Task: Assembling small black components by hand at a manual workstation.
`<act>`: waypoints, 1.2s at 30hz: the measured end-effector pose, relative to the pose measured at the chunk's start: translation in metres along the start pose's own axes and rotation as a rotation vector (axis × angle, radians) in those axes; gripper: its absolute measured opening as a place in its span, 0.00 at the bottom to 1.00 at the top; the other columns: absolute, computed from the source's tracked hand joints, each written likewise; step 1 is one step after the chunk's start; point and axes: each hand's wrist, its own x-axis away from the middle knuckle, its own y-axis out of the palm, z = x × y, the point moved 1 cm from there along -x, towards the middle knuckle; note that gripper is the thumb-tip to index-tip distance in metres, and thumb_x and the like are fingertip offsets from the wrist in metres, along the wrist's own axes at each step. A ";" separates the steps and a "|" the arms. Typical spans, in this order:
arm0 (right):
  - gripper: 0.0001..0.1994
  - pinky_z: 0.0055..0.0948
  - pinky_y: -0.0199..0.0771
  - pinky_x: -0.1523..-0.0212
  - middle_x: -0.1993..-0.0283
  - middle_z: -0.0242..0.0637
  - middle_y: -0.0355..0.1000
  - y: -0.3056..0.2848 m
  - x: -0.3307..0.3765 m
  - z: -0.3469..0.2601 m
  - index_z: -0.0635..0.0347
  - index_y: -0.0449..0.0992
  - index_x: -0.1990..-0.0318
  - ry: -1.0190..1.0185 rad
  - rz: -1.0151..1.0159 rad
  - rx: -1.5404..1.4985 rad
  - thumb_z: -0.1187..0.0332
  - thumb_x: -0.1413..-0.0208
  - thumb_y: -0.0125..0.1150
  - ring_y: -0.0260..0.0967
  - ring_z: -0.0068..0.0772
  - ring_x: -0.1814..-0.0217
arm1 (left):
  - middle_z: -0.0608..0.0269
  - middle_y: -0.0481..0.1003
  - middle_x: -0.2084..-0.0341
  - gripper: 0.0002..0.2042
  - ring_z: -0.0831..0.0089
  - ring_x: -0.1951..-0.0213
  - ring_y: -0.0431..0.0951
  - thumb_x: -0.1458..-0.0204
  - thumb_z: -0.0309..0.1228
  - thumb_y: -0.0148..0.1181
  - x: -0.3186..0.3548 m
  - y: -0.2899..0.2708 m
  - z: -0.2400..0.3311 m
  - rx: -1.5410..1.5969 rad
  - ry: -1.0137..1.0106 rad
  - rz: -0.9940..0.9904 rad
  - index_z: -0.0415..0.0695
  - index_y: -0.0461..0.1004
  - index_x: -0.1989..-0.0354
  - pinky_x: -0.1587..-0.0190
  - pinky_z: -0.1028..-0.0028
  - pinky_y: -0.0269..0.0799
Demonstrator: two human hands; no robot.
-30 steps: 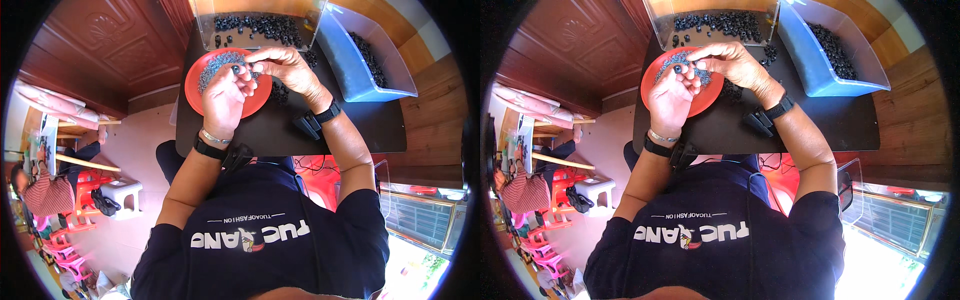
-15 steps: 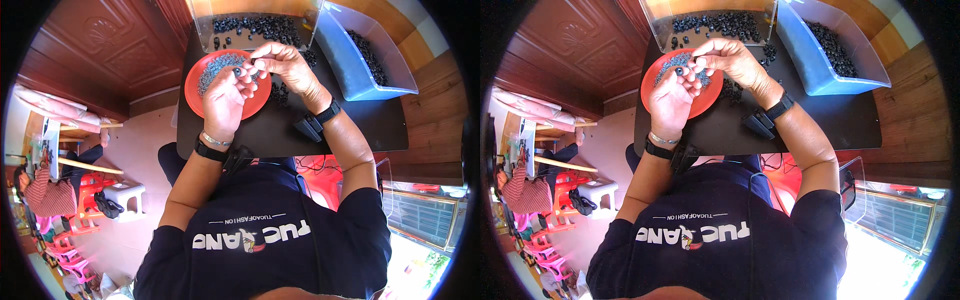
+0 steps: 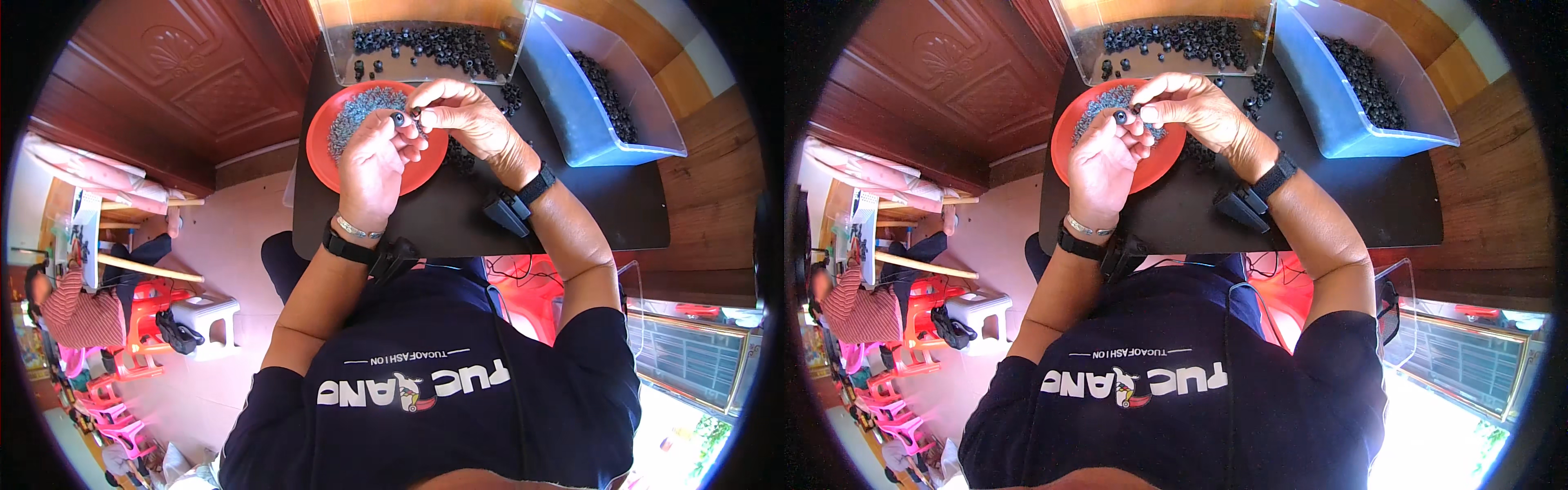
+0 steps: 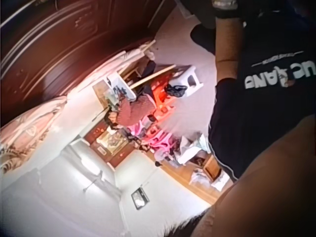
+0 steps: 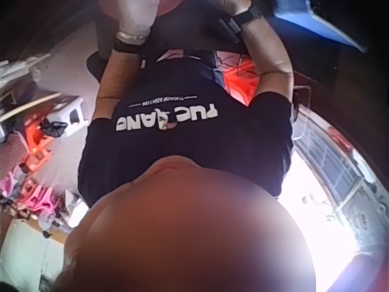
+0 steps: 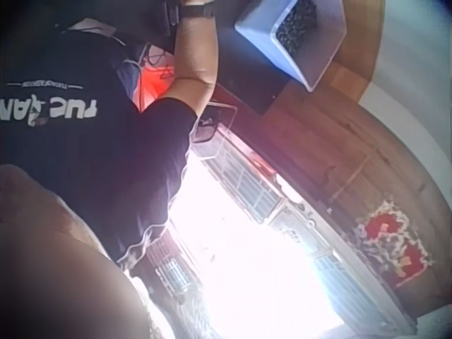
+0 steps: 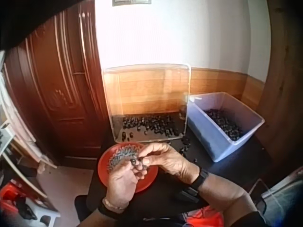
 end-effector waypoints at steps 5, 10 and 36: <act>0.08 0.26 0.70 0.55 0.63 0.34 0.75 -0.001 0.000 0.001 0.62 0.77 0.61 -0.007 -0.013 0.041 0.72 0.49 0.63 0.71 0.25 0.61 | 0.65 0.73 0.70 0.08 0.73 0.67 0.75 0.41 0.34 0.47 0.002 0.001 -0.001 -0.113 0.016 0.073 0.43 0.69 0.63 0.63 0.77 0.66; 0.09 0.24 0.71 0.55 0.63 0.33 0.76 0.003 -0.001 -0.001 0.61 0.78 0.60 -0.023 -0.012 0.061 0.71 0.49 0.64 0.72 0.23 0.60 | 0.66 0.74 0.70 0.07 0.74 0.68 0.75 0.41 0.33 0.48 0.002 0.002 0.000 -0.123 0.018 0.098 0.43 0.69 0.63 0.64 0.78 0.67; 0.13 0.22 0.75 0.59 0.64 0.34 0.77 0.029 0.003 0.006 0.59 0.78 0.56 -0.154 0.130 0.368 0.77 0.52 0.65 0.73 0.21 0.61 | 0.68 0.73 0.72 0.05 0.77 0.69 0.73 0.42 0.32 0.50 0.002 -0.005 -0.004 -0.003 0.036 0.197 0.45 0.68 0.66 0.65 0.77 0.67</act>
